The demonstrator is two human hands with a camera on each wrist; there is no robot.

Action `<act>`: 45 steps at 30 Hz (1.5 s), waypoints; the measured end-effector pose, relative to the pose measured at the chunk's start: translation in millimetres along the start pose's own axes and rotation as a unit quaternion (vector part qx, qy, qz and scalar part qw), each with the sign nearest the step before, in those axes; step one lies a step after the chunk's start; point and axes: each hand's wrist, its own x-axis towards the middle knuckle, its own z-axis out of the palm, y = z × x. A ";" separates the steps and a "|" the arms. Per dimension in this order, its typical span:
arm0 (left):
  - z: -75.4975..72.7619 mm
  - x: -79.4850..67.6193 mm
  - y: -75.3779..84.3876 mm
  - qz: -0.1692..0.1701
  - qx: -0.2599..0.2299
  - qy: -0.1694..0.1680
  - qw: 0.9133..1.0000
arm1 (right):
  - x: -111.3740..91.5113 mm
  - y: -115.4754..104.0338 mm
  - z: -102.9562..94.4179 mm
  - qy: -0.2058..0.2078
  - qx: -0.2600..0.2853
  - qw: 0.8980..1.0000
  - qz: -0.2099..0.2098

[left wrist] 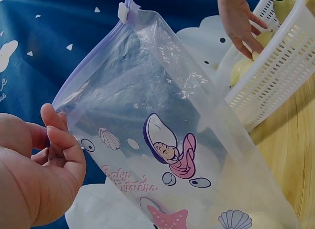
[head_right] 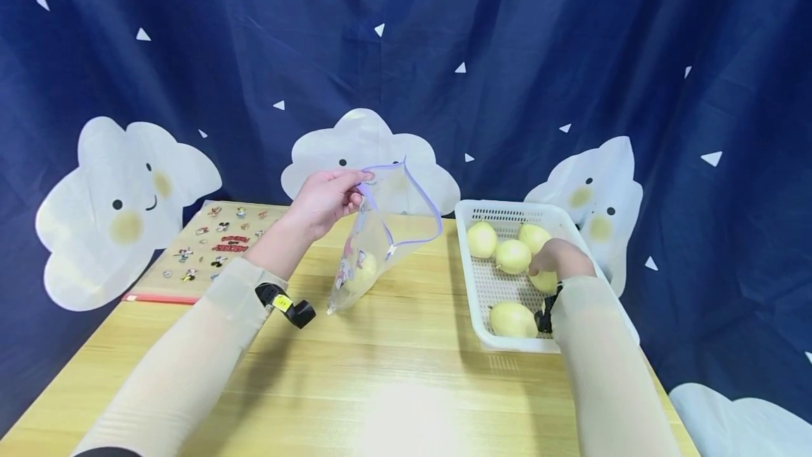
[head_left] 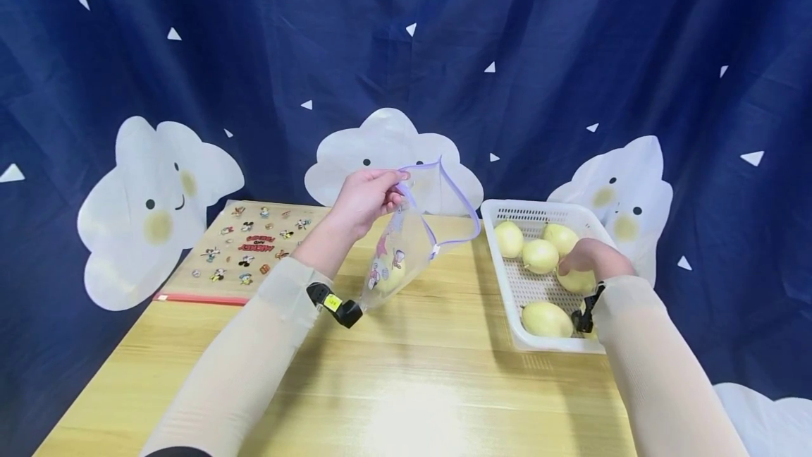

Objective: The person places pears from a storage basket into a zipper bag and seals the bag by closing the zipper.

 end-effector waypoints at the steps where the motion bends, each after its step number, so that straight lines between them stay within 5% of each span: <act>1: 0.0 0.0 0.0 0.001 -0.001 -0.001 1.000 | -2.1 -0.4 0.3 0.004 -0.006 1.000 -0.005; 9: -0.3 -0.3 -0.6 0.002 0.002 -0.006 1.000 | -15.0 0.3 2.2 0.013 -0.031 0.999 -0.015; 27: -0.9 -1.8 -2.4 -0.007 -0.002 -0.001 1.000 | -11.2 10.2 -1.0 0.006 0.059 0.998 -0.036; 37: -2.5 -1.4 -3.1 -0.006 -0.007 -0.002 1.000 | -13.4 3.9 -8.2 0.104 0.119 0.987 -0.042; 45: -2.0 -3.3 -1.8 -0.007 -0.007 -0.006 1.000 | -10.1 -6.8 -3.8 0.228 0.160 0.955 -0.097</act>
